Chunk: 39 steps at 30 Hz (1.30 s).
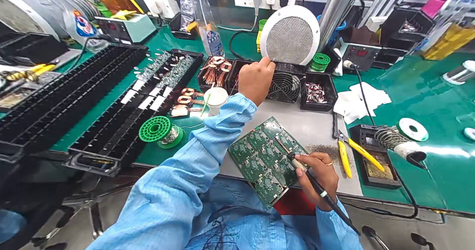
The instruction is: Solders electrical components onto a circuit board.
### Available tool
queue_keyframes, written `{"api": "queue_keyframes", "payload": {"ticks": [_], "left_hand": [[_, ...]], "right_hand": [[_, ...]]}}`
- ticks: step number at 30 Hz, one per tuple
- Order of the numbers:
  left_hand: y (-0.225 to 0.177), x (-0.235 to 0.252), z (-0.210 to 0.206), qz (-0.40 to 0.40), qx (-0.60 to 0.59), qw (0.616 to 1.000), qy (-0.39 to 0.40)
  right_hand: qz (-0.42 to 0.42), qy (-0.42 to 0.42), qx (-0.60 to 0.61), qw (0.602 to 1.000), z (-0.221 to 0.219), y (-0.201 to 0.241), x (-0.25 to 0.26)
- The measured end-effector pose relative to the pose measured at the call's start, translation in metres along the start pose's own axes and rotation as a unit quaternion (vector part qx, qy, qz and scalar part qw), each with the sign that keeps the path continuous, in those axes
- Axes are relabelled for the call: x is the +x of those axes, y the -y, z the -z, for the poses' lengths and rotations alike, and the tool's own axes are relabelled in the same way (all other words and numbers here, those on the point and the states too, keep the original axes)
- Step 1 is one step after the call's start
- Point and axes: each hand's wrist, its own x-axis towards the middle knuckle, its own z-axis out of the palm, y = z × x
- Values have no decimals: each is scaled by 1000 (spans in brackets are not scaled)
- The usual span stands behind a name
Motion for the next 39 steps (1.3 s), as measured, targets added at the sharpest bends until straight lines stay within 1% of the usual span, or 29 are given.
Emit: {"api": "queue_keyframes", "payload": {"ticks": [2,4,6,7,9,10,12,14,16,19,22,29,39], "left_hand": [[1,-4,0,-5,-11,1000,-23],[0,-17,7,-19,-34,996,-84],[-6,-39,19,-42,-73,983,-162],[-8,-53,26,-57,-100,977,-178],[-10,-84,32,-104,-160,969,-158],[-9,-97,28,-132,-179,965,-135],[-2,-113,6,-175,-203,959,-95],[9,-120,-20,-188,-193,962,-54],[19,-124,-38,-180,-179,967,-22],[26,-130,-48,-160,-188,969,14],[26,-132,-49,-177,-174,969,14],[22,-135,-48,-219,-113,969,-20],[20,-134,-49,-226,-88,970,-34]], "right_hand": [[-1,2,3,1000,0,0,-1],[-7,1,5,1000,1,0,0],[-17,-10,6,1000,1,0,0],[-23,-13,3,1000,1,1,0],[-26,-13,-7,1000,1,1,2],[-27,-10,-16,999,1,2,3],[-32,-2,-37,999,1,3,4],[-46,0,-49,998,1,3,4],[-68,-1,-58,996,1,3,3],[-87,2,-69,994,1,4,3],[-89,9,-73,993,0,5,4],[-84,29,-81,993,0,7,5],[-78,35,-94,992,0,6,5]]}}
